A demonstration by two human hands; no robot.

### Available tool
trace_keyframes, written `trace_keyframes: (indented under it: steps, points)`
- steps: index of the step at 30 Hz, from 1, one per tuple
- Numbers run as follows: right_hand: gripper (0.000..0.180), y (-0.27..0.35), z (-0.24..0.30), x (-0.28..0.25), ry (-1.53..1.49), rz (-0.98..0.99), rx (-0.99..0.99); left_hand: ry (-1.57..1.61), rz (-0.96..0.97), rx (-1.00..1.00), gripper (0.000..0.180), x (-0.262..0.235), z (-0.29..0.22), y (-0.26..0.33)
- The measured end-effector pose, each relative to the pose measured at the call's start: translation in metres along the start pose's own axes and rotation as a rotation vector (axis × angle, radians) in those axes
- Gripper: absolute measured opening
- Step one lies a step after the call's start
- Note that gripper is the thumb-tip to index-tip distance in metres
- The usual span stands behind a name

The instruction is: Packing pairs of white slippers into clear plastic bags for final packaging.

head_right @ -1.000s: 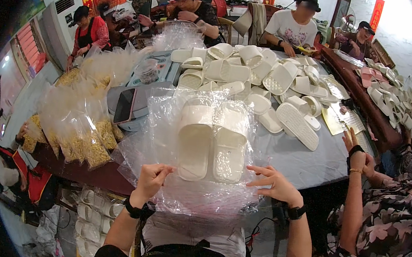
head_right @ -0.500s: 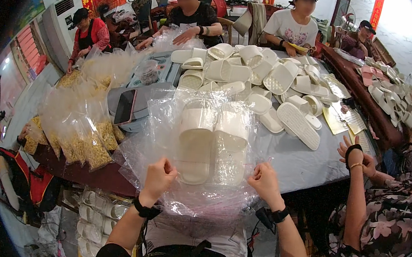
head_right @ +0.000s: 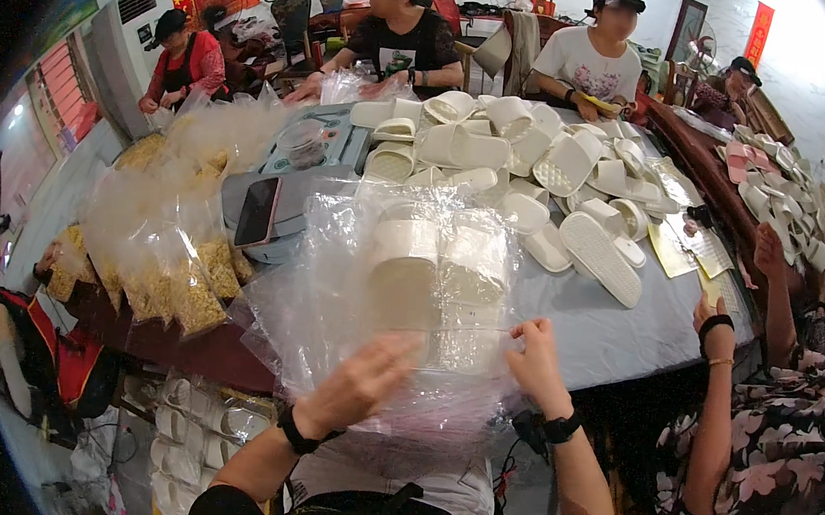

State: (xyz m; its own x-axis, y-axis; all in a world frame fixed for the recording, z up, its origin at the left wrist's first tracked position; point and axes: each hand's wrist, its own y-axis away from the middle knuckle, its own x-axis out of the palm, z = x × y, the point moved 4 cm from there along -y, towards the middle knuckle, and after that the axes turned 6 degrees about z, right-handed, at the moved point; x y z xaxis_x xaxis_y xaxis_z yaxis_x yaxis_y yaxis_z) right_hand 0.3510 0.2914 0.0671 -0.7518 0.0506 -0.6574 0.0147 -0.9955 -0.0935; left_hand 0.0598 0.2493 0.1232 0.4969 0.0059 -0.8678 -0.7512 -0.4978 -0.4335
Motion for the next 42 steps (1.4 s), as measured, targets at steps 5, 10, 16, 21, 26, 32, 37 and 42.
trace_keyframes:
  steps: [5, 10, 16, 21, 26, 32, 37, 42]
  points:
    - [0.014, -0.013, 0.037, -0.033, 0.145, -0.093, -0.154, -0.041, 0.166, -0.085, 0.06, 0.032, 0.013, 0.001]
    - [0.014, -0.013, 0.061, -0.045, 0.204, 0.005, -0.139, 0.035, 0.171, -0.135, 0.069, 0.031, 0.015, -0.008]
    - [0.038, -0.001, 0.054, -0.029, 0.169, 0.025, -0.006, 0.108, 0.17, -0.17, 0.076, 0.031, 0.022, -0.003]
    - [0.044, 0.023, 0.029, -0.025, 0.091, 0.074, 0.025, 0.124, 0.173, -0.181, 0.073, 0.029, 0.021, -0.005]
    - [0.03, 0.02, 0.017, -0.025, -0.05, 0.127, 0.1, 0.127, 0.142, -0.177, 0.075, 0.022, 0.02, -0.009]
    - [0.026, 0.008, 0.048, -0.028, -0.183, 0.017, -0.084, 0.115, 0.185, -0.194, 0.083, 0.015, 0.019, -0.011]
    - [0.028, 0.001, 0.093, -0.026, -0.377, -0.001, -0.169, 0.136, 0.071, -0.238, 0.099, 0.002, 0.016, -0.012]
    - [0.025, 0.008, 0.118, -0.03, -0.235, 0.005, -0.232, -0.135, 0.025, -0.223, 0.096, 0.008, 0.008, -0.031]
